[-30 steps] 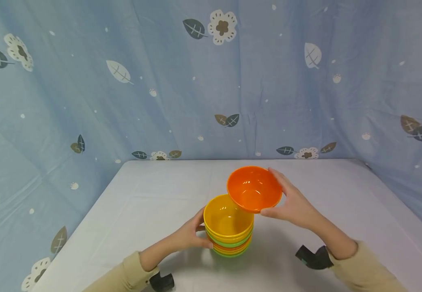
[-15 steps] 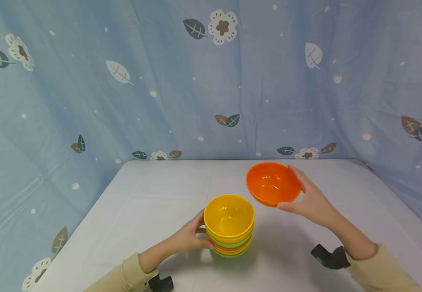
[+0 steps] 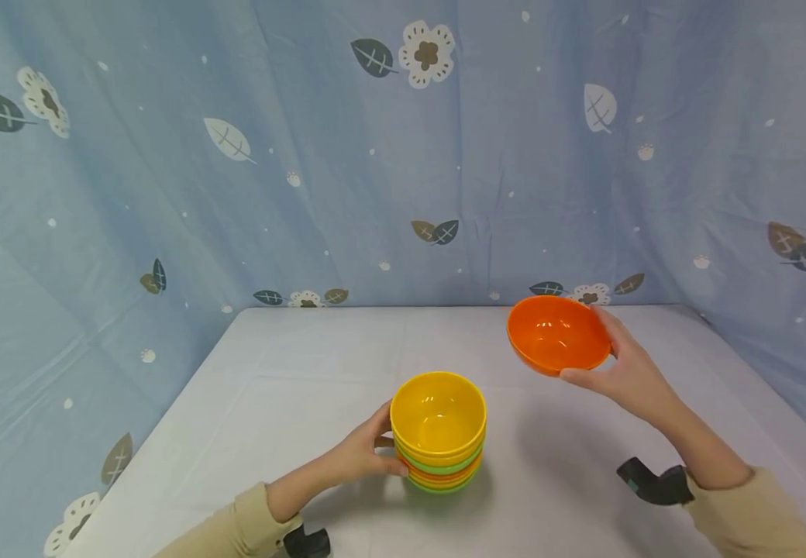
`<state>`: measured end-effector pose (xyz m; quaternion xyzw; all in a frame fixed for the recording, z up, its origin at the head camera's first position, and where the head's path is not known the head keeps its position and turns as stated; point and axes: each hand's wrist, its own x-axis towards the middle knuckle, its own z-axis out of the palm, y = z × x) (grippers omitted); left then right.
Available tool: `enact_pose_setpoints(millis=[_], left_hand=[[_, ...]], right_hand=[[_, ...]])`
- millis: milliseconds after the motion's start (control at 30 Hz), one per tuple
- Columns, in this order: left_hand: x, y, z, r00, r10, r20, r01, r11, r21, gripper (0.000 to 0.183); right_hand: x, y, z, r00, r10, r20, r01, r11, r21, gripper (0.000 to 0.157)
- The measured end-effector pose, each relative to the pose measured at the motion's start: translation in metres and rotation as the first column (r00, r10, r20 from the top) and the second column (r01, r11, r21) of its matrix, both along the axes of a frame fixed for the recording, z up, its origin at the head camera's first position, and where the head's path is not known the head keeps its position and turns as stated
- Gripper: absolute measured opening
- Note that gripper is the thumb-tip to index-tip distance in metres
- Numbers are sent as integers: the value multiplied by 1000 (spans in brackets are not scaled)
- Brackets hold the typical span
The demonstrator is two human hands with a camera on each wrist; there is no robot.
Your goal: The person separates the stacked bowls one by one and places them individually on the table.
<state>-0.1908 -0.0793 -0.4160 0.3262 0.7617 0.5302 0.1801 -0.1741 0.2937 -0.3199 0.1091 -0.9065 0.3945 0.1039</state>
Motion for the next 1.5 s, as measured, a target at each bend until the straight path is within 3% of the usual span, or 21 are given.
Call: enact_pose_setpoints(millis=[233, 433, 1067, 1500], left_hand=[[0, -1, -1, 1000, 22, 15, -22, 1000, -4, 89], [0, -3, 0, 1000, 1, 23, -1, 1000, 4, 91], [2, -3, 2, 999, -3, 36, 3, 1000, -6, 93], [0, -2, 1, 1000, -4, 16, 5, 1000, -15, 91]], right_hand=[[-8, 18, 1, 999, -45, 32, 44, 999, 29, 91], [-16, 30, -1, 994, -93, 57, 93, 996, 9, 90], [-34, 49, -24, 974, -206, 99, 208, 978, -12, 92], [-46, 57, -34, 956, -291, 27, 292, 956, -26, 83]])
